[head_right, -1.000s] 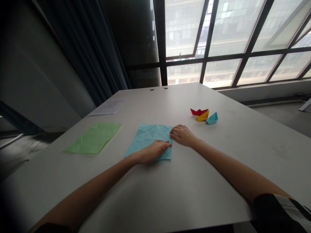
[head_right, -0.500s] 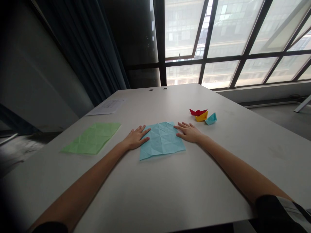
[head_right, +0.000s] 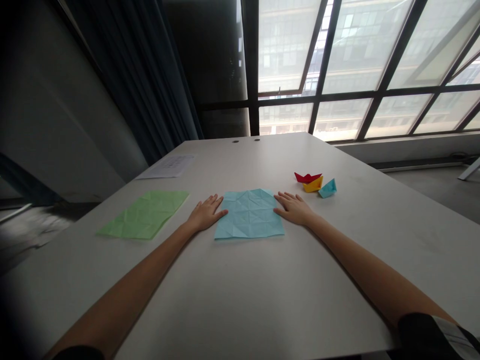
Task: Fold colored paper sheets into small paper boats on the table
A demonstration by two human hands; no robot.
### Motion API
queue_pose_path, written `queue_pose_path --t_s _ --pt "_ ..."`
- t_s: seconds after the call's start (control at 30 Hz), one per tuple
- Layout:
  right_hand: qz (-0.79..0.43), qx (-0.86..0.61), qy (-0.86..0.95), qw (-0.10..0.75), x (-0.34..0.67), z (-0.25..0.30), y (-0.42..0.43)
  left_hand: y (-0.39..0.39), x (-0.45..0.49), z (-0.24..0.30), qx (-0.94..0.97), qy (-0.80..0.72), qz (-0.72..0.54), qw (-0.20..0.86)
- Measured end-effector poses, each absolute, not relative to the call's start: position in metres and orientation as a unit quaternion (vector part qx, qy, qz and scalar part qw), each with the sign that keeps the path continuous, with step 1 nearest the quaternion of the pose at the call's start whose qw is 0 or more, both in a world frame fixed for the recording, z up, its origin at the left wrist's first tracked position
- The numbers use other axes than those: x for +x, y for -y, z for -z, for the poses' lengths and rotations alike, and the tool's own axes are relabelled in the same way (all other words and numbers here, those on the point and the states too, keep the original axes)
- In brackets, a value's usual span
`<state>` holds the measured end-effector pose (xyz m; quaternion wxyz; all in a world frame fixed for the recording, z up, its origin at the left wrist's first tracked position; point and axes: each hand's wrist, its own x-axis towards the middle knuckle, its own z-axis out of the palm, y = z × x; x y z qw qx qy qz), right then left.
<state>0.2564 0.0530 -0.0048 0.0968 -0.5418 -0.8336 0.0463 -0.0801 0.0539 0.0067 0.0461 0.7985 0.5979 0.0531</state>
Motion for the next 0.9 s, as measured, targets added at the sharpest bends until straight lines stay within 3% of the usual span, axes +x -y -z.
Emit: queue_pose_path --t_s 0.33,0.9 --pt "-0.026 -0.540 0.832 0.125 0.261 0.014 -0.058 -0.060 -0.077 -0.004 0.817 -0.563 -0.121 0.036" --pt "-0.023 -0.531 0.837 0.129 0.262 0.017 -0.057 -0.062 -0.070 0.007 0.718 -0.539 -0.393 0.200"
